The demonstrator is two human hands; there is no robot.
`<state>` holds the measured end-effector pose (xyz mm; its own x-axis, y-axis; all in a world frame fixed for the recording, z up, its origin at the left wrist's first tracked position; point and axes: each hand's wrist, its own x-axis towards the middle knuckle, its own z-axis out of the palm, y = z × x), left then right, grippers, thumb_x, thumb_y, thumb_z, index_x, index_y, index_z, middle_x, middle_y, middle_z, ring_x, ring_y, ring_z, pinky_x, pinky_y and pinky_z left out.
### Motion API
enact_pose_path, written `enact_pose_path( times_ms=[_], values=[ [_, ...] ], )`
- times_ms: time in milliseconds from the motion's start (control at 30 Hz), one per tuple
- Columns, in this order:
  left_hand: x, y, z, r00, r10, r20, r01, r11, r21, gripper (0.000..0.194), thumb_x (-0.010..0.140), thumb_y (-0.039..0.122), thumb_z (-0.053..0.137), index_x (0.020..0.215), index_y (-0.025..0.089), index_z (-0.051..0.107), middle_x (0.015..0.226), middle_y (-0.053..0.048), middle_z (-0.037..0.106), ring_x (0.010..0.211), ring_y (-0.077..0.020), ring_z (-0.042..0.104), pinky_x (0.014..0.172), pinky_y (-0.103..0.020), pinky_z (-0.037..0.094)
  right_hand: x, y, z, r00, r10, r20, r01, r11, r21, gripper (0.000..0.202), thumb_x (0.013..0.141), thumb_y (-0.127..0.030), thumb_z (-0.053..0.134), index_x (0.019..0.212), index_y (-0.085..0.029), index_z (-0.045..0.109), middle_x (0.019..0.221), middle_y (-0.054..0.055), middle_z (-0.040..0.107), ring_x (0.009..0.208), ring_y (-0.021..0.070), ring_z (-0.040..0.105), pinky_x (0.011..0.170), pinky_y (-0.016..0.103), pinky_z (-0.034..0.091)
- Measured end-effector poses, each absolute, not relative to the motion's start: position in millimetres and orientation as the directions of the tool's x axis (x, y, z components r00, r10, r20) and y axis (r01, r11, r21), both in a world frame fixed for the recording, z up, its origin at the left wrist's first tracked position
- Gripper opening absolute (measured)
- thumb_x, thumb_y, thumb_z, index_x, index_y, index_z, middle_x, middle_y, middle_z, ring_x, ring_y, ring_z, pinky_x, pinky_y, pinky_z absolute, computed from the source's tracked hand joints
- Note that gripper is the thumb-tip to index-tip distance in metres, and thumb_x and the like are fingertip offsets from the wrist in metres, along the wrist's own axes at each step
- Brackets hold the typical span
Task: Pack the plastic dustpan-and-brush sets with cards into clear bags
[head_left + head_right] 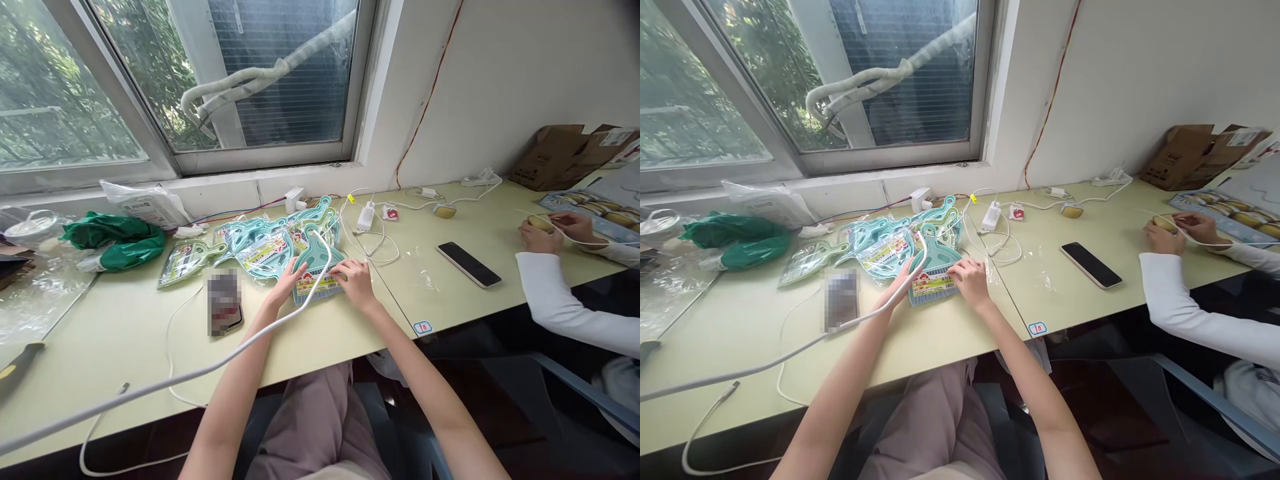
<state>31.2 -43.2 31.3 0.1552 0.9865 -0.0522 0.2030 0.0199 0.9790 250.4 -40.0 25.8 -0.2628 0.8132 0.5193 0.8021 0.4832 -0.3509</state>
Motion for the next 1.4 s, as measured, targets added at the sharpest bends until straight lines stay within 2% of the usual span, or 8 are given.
enact_pose_path(
  times_ms=[200, 333, 433, 533, 700, 967, 1233, 1400],
  values=[
    [39.3, -50.2, 49.7, 0.283, 0.958, -0.052, 0.084, 0.029, 0.996, 0.076, 0.072, 0.040, 0.073, 0.138, 0.022, 0.038, 0.130, -0.013, 0.053, 0.109, -0.0291, 0.059, 0.091, -0.042, 0.050, 251.5, -35.3, 18.5, -0.165, 0.822, 0.545, 0.767, 0.454, -0.453, 0.010, 0.084, -0.027, 0.065, 0.092, -0.027, 0.070, 0.100, 0.003, 0.067, 0.098, 0.0225, 0.056, 0.090, 0.040, 0.032],
    [42.8, -53.1, 55.0, 0.252, 0.966, -0.055, 0.050, 0.044, 0.998, 0.068, 0.071, 0.033, 0.073, 0.131, 0.021, 0.044, 0.116, -0.011, 0.059, 0.100, -0.0260, 0.063, 0.086, -0.040, 0.052, 255.1, -29.3, 14.7, 0.010, 0.837, 0.548, 0.599, 0.434, -0.673, 0.057, 0.072, -0.031, 0.075, 0.125, -0.027, 0.054, 0.132, 0.009, 0.052, 0.122, 0.0275, 0.047, 0.100, 0.045, 0.036],
    [43.8, -55.4, 59.4, 0.208, 0.977, -0.048, 0.058, 0.037, 0.998, 0.069, 0.068, 0.029, 0.074, 0.130, 0.019, 0.045, 0.109, -0.010, 0.062, 0.098, -0.0262, 0.062, 0.084, -0.039, 0.052, 262.2, -24.8, 16.4, -0.030, 0.927, 0.373, 0.267, 0.367, -0.891, 0.077, 0.065, -0.032, 0.079, 0.135, -0.027, 0.045, 0.132, 0.010, 0.053, 0.115, 0.0252, 0.055, 0.094, 0.042, 0.047],
    [44.0, -56.3, 62.1, 0.164, 0.986, -0.015, 0.063, 0.005, 0.998, 0.066, 0.067, 0.029, 0.073, 0.128, 0.018, 0.048, 0.106, -0.009, 0.062, 0.095, -0.0260, 0.063, 0.081, -0.037, 0.052, 270.3, -24.4, 20.8, -0.253, 0.963, 0.094, 0.061, 0.112, -0.992, 0.065, 0.058, -0.032, 0.082, 0.118, -0.023, 0.060, 0.109, 0.007, 0.067, 0.091, 0.0238, 0.066, 0.071, 0.037, 0.057],
    [42.1, -53.5, 60.4, 0.224, 0.973, 0.052, 0.059, -0.067, 0.996, 0.066, 0.067, 0.032, 0.073, 0.127, 0.019, 0.051, 0.109, -0.009, 0.063, 0.094, -0.0249, 0.063, 0.080, -0.036, 0.051, 275.6, -33.8, 27.7, -0.272, 0.960, -0.070, 0.062, -0.055, -0.997, 0.034, 0.057, -0.032, 0.081, 0.087, -0.018, 0.071, 0.084, 0.006, 0.072, 0.076, 0.0207, 0.066, 0.053, 0.028, 0.055],
    [41.1, -54.1, 56.5, 0.310, 0.948, 0.072, 0.084, -0.103, 0.991, 0.067, 0.072, 0.034, 0.071, 0.133, 0.021, 0.047, 0.115, -0.010, 0.062, 0.113, -0.0289, 0.055, 0.094, -0.040, 0.046, 282.7, -51.7, 35.7, -0.293, 0.950, -0.110, 0.035, -0.105, -0.994, 0.037, 0.064, -0.038, 0.077, 0.096, -0.019, 0.072, 0.097, 0.007, 0.072, 0.087, 0.0217, 0.067, 0.062, 0.029, 0.058],
    [49.5, -52.7, 54.9, 0.351, 0.932, 0.092, 0.045, -0.115, 0.992, 0.069, 0.065, 0.031, 0.075, 0.129, 0.022, 0.051, 0.110, -0.010, 0.065, 0.110, -0.0352, 0.056, 0.089, -0.047, 0.047, 282.1, -70.2, 39.8, -0.169, 0.979, -0.110, -0.027, -0.116, -0.993, 0.036, 0.061, -0.041, 0.078, 0.089, -0.019, 0.071, 0.091, 0.006, 0.072, 0.084, 0.0219, 0.067, 0.063, 0.031, 0.057],
    [52.4, -61.2, 61.2, 0.309, 0.949, 0.068, 0.043, -0.085, 0.995, 0.057, 0.069, 0.030, 0.074, 0.122, 0.020, 0.054, 0.114, -0.009, 0.063, 0.107, -0.0328, 0.057, 0.088, -0.043, 0.048, 264.6, -100.8, 48.2, -0.075, 0.991, -0.106, -0.261, -0.123, -0.957, 0.039, 0.067, -0.045, 0.074, 0.099, -0.025, 0.067, 0.097, 0.004, 0.072, 0.094, 0.0229, 0.067, 0.075, 0.036, 0.057]
  ],
)
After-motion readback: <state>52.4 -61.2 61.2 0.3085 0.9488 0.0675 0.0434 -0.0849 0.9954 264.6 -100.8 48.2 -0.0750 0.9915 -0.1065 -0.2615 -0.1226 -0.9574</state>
